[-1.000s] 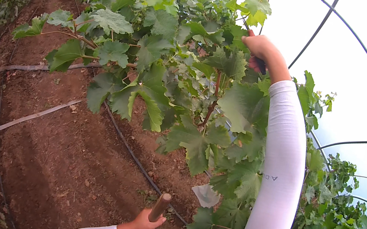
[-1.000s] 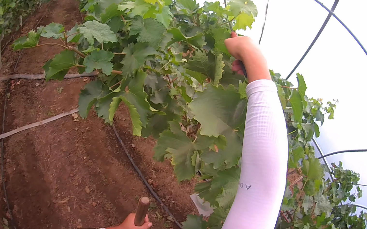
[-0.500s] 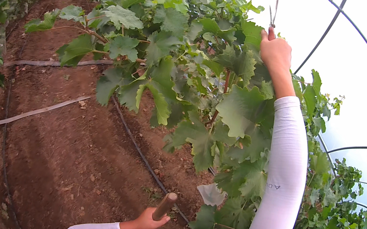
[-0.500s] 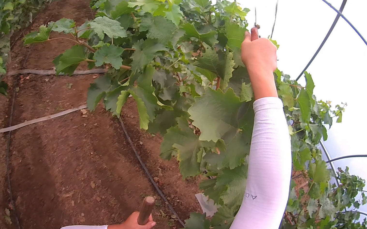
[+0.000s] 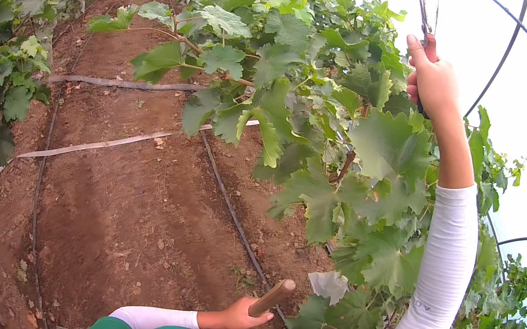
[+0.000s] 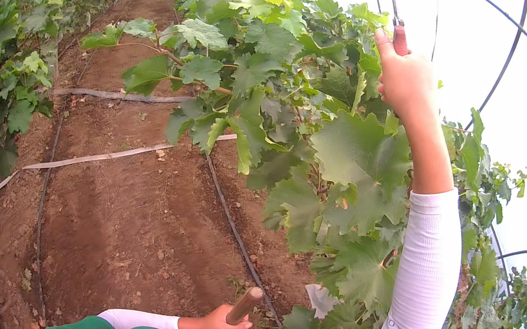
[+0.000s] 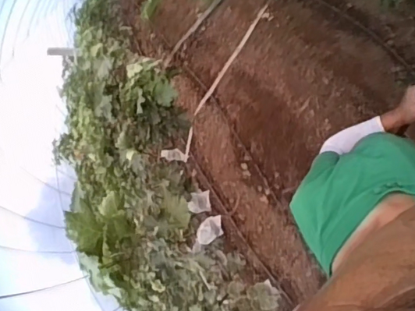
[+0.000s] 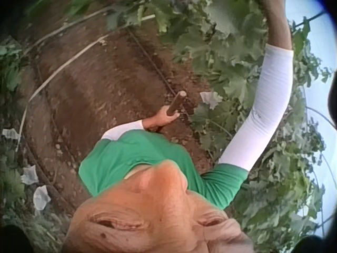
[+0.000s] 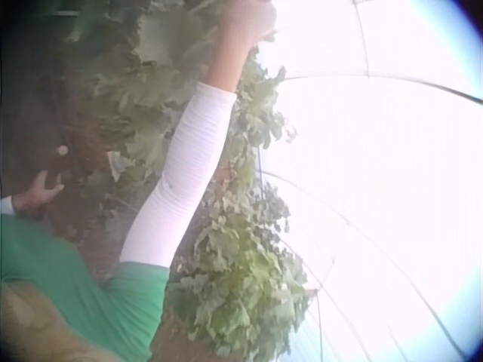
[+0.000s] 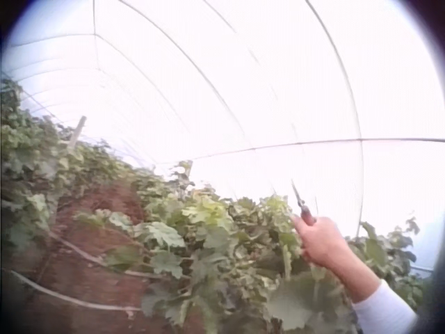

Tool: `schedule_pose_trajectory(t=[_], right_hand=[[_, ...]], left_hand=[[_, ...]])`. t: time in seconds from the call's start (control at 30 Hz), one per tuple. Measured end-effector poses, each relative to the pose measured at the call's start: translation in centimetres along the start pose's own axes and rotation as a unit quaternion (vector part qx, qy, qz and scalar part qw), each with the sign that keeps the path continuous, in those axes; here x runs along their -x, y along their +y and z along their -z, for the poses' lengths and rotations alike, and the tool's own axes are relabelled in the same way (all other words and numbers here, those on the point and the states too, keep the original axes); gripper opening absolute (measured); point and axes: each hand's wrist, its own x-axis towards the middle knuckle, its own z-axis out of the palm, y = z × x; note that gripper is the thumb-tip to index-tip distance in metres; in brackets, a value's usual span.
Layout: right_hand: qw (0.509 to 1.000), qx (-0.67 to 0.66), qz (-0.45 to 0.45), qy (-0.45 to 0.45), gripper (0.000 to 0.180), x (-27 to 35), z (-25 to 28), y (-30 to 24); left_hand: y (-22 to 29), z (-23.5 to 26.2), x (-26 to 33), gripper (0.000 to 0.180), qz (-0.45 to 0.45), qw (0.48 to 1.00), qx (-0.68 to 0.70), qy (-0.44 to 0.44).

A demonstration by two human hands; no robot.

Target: The person uses pruning shears to cut leaves and small branches from grapevines inside a greenhouse. They move along the rows, repeatedly reaching up to snip foliage and drop it to the ground.

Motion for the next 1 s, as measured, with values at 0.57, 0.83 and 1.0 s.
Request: schedule_pose_trajectory(t=[0.57,0.83,1.0], right_hand=[[0.938,0.308,-0.014,-0.159,0.047,-4.3,-16.4,-4.2],[0.916,0.389,0.034,-0.093,0.047,-7.3,-23.3,-6.4],[0.906,0.412,0.041,-0.092,0.050,-9.2,-25.2,-6.7]], left_hand=[[-0.1,4.7,0.3,0.029,0.019,0.997,0.062,0.041],[-2.4,8.2,1.1,0.028,-0.004,0.999,0.031,0.037],[-1.8,9.5,1.4,0.027,0.016,0.996,0.029,0.080]])
